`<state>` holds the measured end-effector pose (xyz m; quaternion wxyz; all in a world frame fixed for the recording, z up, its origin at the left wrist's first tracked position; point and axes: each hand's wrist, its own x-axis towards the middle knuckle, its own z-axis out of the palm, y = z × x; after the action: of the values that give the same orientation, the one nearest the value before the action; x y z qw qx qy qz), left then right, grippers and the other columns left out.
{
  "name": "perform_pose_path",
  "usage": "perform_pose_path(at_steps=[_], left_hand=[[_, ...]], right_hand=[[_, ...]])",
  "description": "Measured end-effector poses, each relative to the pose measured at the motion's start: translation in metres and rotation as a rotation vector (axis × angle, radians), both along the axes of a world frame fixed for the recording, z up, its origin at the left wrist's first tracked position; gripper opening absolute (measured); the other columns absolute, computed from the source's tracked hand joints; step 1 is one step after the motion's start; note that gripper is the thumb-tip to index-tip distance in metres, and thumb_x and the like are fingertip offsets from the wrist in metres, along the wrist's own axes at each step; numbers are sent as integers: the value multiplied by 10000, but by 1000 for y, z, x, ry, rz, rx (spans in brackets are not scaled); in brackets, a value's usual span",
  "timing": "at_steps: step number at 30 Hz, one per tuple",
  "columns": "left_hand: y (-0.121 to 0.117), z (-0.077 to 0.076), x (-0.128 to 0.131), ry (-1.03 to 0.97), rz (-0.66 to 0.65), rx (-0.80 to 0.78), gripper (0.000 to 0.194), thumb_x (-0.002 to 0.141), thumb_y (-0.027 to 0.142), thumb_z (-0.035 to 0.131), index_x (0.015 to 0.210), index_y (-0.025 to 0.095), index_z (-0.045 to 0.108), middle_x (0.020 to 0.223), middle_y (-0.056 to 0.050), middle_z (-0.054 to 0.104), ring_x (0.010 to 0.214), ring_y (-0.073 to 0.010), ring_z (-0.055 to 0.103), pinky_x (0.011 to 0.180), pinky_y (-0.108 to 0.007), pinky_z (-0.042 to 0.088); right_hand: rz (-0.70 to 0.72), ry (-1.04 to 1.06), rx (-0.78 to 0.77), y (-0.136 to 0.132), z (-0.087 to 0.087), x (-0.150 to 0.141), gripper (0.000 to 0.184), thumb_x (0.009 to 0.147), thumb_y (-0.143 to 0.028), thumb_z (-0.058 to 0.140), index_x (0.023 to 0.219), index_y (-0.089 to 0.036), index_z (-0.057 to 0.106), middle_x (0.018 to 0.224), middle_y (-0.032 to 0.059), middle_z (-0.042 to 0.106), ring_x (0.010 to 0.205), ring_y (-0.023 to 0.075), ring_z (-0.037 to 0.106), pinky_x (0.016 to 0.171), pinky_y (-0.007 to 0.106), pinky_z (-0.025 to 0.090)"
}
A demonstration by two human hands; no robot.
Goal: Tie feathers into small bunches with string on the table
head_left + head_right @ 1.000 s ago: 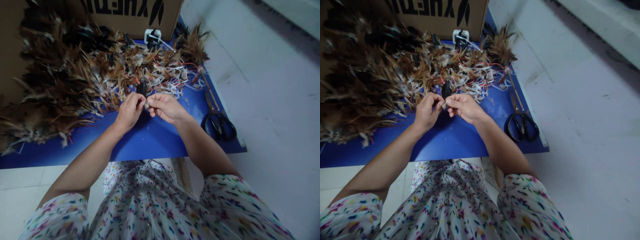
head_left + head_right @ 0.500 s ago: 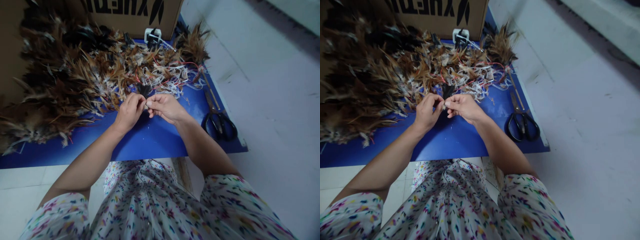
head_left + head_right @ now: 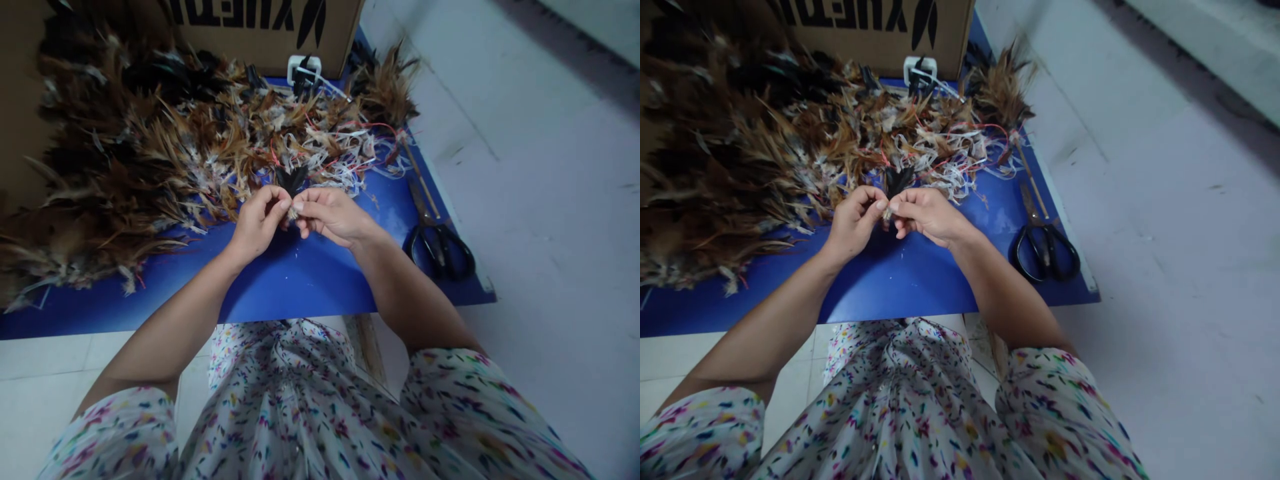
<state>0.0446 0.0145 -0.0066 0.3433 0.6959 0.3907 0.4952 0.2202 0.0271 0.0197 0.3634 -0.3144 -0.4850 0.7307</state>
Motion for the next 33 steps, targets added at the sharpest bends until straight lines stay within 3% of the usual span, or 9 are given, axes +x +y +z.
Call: perform_pose_path(at_steps=[9, 13, 21, 33], left_hand=[[-2, 0, 3, -40, 73, 17, 281, 914, 481, 630, 876, 216, 545, 624, 40, 608, 491, -101, 594, 481, -218, 464], [-4, 3, 1, 38, 121, 57, 202, 925, 391, 631, 862, 208, 575, 642, 36, 639, 515, -103, 627, 503, -212, 471], [-5, 11, -6, 261, 173, 294, 165, 962, 287, 596, 833, 190, 633, 688, 16, 681, 643, -112, 642, 667, -234, 490], [-1, 3, -9, 506, 216, 437, 152, 970, 226, 556, 895, 186, 682, 798, -24, 719, 753, -143, 659, 717, -260, 485]], right_hand=[[7, 52, 19, 0, -1, 1, 369, 698, -376, 893, 766, -120, 636, 631, -37, 605, 563, 59, 586, 497, 169, 548], [-8, 46, 24, 0, -1, 0, 356, 708, -366, 886, 777, -121, 638, 629, -39, 604, 561, 58, 583, 504, 170, 550], [-38, 5, 56, 2, -4, -1, 345, 761, -376, 852, 782, -129, 612, 629, -38, 594, 563, 60, 581, 512, 177, 555], [-119, -60, 80, 1, -8, -5, 393, 671, -403, 896, 760, -130, 627, 566, -39, 624, 510, 72, 598, 488, 188, 556]])
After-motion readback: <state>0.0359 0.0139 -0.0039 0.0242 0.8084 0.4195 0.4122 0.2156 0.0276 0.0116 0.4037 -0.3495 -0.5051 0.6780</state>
